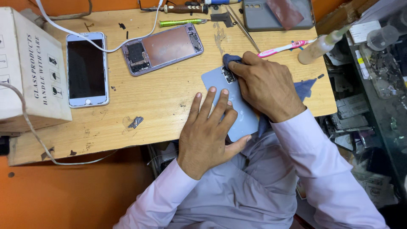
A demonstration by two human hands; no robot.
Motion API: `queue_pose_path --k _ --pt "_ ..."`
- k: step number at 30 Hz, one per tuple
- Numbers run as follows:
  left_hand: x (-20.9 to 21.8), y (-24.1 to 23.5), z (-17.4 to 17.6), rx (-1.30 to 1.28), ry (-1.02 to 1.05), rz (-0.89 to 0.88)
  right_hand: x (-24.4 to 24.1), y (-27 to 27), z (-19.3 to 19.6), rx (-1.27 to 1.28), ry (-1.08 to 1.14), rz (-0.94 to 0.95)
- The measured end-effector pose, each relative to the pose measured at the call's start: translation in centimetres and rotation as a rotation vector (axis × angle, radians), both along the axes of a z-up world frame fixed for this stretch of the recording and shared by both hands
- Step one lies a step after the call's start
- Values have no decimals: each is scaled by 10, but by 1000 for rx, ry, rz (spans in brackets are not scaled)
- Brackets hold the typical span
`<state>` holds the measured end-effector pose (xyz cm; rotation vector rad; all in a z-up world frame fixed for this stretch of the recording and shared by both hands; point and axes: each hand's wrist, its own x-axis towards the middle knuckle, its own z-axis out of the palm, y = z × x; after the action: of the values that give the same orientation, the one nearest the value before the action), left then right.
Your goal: The person uses a green screwdriver to remove screws from a disassembled smartphone and then wipes the phone's internal frame and back cover with a blue cloth.
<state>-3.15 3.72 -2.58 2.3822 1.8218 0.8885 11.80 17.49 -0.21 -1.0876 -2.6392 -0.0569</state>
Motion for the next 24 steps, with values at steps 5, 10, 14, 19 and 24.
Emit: queue_pose_path --k 5,10,14,19,24 --pt "3 1 -2 39 -25 34 19 -47 33 -36 -57 -4" --pt "5 2 4 27 -41 54 80 -122 46 -229 -105 -226" --pt "2 -3 17 35 2 37 108 -152 28 -238 289 -361" --pt "5 -6 23 -151 103 128 82 -160 9 -233 485 -402" --pt "17 -1 10 79 42 -64 57 -163 -4 -202 300 -433"
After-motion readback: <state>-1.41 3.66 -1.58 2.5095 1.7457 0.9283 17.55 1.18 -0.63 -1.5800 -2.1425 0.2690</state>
